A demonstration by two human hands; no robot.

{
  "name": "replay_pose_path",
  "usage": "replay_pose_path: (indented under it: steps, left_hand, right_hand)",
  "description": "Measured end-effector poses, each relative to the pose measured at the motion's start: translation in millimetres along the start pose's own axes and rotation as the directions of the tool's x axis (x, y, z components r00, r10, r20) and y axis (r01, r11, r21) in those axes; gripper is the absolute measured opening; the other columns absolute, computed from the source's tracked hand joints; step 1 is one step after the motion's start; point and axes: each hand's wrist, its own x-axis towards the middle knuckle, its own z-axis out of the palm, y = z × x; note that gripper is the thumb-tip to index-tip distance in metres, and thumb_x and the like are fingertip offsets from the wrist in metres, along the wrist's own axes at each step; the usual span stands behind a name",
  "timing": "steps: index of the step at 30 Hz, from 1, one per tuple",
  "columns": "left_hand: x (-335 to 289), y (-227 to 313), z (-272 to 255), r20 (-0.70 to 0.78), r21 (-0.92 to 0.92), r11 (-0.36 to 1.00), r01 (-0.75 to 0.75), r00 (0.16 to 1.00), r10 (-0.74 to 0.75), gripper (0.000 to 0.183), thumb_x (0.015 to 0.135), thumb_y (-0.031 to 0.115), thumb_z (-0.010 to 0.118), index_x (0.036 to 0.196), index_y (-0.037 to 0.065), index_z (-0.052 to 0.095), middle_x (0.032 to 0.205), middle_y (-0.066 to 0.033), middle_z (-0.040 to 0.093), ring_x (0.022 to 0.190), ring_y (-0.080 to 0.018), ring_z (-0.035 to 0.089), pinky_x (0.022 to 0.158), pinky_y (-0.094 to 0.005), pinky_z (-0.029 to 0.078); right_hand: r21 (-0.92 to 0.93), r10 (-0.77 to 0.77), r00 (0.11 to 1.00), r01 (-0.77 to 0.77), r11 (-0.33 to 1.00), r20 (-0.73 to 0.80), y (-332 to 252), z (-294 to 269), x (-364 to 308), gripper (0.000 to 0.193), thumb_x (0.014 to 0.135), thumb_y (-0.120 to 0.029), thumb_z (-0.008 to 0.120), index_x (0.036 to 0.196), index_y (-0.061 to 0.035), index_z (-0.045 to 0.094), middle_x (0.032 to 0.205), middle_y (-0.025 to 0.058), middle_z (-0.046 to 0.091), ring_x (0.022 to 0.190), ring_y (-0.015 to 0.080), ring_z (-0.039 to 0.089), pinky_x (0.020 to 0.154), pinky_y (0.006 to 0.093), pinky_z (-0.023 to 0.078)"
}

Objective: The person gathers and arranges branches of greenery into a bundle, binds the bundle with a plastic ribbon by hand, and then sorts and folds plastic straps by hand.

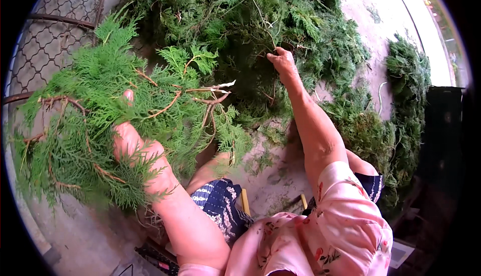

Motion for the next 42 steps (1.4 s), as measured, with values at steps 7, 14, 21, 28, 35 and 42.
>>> replay_pose_path:
  steps: [7, 14, 21, 28, 35, 42]
  left_hand:
    - [3, -5, 16, 0.127, -0.128, 0.990, -0.057, 0.989, 0.073, 0.036, 0.062, -0.008, 0.038, 0.094, 0.001, 0.051, 0.088, -0.0144, 0.053, 0.081, -0.0256, 0.052, 0.074, -0.0337, 0.042]
    - [-7, -12, 22, 0.148, 0.048, 0.981, -0.188, 0.973, 0.179, 0.047, 0.062, -0.012, 0.038, 0.102, 0.001, 0.058, 0.095, -0.0176, 0.060, 0.087, -0.0268, 0.059, 0.080, -0.0329, 0.045]
    - [5, -5, 22, 0.556, -0.741, 0.297, 0.602, 0.798, -0.231, 0.017, 0.068, 0.009, 0.062, 0.082, -0.002, 0.063, 0.089, -0.0079, 0.062, 0.084, -0.0169, 0.055, 0.082, -0.0282, 0.040]
    - [27, 19, 22, 0.315, -0.565, 0.373, 0.736, 0.610, -0.727, 0.010, 0.075, 0.011, 0.066, 0.073, 0.004, 0.059, 0.073, 0.0008, 0.052, 0.064, -0.0105, 0.049, 0.062, -0.0261, 0.042]
    - [40, 10, 5, -0.078, -0.543, 0.513, 0.665, 0.568, -0.819, 0.024, 0.067, 0.007, 0.066, 0.078, -0.008, 0.049, 0.074, -0.0195, 0.056, 0.058, -0.0303, 0.056, 0.055, -0.0428, 0.053]
    - [48, -2, -9, -0.497, -0.542, 0.665, 0.514, 0.441, -0.747, 0.064, 0.056, 0.003, 0.078, 0.102, -0.003, 0.033, 0.099, -0.0198, 0.049, 0.078, -0.0291, 0.055, 0.063, -0.0426, 0.055]
  right_hand:
    - [-0.016, -0.367, 0.880, 0.380, 0.925, -0.301, -81, -6, -77, 0.028, 0.071, -0.001, 0.066, 0.099, 0.0001, 0.060, 0.076, 0.0103, 0.058, 0.069, 0.0193, 0.056, 0.064, 0.0285, 0.044]
    - [-0.230, -0.748, 0.639, 0.712, 0.663, -0.177, -218, 6, -158, 0.030, 0.074, 0.004, 0.061, 0.104, -0.0017, 0.059, 0.078, 0.0085, 0.053, 0.068, 0.0189, 0.051, 0.062, 0.0262, 0.042]
    - [-0.237, -0.823, 0.565, 0.809, 0.538, 0.063, -222, 42, -187, 0.051, 0.059, 0.011, 0.049, 0.106, -0.0044, 0.059, 0.084, 0.0105, 0.054, 0.075, 0.0282, 0.048, 0.066, 0.0347, 0.042]
    - [-0.121, -0.835, 0.529, 0.848, 0.516, 0.148, -225, 74, -213, 0.035, 0.066, -0.010, 0.058, 0.101, -0.0066, 0.059, 0.084, 0.0066, 0.051, 0.077, 0.0251, 0.047, 0.065, 0.0341, 0.042]
    - [0.354, -0.911, 0.395, 0.841, 0.409, 0.116, -207, 84, -232, 0.050, 0.067, -0.007, 0.060, 0.114, 0.0039, 0.047, 0.110, 0.0191, 0.047, 0.102, 0.0369, 0.046, 0.090, 0.0444, 0.037]
    - [0.073, -0.870, 0.486, 0.867, 0.492, 0.089, -141, 64, -202, 0.041, 0.071, 0.003, 0.052, 0.112, 0.0005, 0.051, 0.109, 0.0201, 0.051, 0.103, 0.0349, 0.050, 0.087, 0.0392, 0.044]
